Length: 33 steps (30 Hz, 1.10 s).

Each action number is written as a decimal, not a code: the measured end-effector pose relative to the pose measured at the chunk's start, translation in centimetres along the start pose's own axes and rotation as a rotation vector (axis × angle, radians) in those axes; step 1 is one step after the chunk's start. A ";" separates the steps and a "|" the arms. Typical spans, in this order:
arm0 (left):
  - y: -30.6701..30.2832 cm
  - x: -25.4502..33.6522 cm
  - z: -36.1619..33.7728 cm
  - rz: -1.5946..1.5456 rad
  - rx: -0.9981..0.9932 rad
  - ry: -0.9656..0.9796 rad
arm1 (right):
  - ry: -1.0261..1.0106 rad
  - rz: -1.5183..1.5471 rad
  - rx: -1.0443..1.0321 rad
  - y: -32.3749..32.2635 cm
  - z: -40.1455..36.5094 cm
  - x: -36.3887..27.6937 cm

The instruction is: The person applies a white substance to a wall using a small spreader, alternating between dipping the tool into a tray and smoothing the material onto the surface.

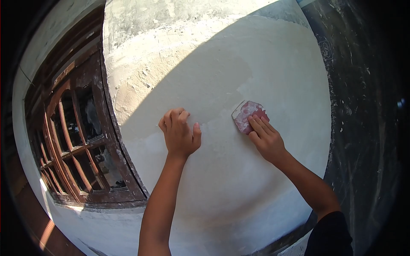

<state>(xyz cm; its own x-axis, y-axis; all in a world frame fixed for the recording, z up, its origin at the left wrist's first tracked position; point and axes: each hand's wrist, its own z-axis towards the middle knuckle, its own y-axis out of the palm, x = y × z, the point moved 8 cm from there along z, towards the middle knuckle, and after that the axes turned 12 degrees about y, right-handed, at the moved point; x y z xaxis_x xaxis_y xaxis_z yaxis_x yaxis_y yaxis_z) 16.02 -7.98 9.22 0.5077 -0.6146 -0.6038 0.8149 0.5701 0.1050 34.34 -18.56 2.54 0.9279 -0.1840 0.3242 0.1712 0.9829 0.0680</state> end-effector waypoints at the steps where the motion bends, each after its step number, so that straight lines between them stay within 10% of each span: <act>1: 0.0 0.0 0.0 0.005 -0.006 -0.002 | 0.023 0.039 0.042 -1.2 0.2 0.2; 6: -0.1 0.1 0.1 0.004 -0.012 0.006 | 0.285 0.259 0.122 -5.4 4.9 3.9; 10: 0.0 0.0 0.0 0.010 -0.020 0.002 | 0.461 0.683 -0.209 -2.5 10.2 6.9; 16: -0.2 0.1 0.1 0.029 -0.018 -0.001 | 0.299 0.691 -0.501 2.4 14.8 6.0; 20: -0.3 0.1 0.1 0.046 -0.019 0.001 | 0.185 0.527 -0.503 4.6 15.7 5.7; 24: -0.2 0.2 0.1 0.038 -0.034 -0.002 | 0.512 0.632 -0.118 1.3 16.2 9.0; 28: -0.2 0.0 0.0 0.063 -0.018 0.007 | 0.222 0.679 -0.258 2.9 14.9 5.1; 33: -0.3 0.0 0.1 0.057 -0.019 0.007 | 0.500 0.705 -0.094 1.6 14.7 7.9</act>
<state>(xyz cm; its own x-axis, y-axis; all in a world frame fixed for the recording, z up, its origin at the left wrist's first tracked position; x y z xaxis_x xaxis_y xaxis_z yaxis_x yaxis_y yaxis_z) 15.83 -8.25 9.27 0.5512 -0.5772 -0.6026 0.7792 0.6143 0.1243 37.09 -18.59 19.13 0.8607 0.4711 -0.1928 -0.4920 0.8671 -0.0777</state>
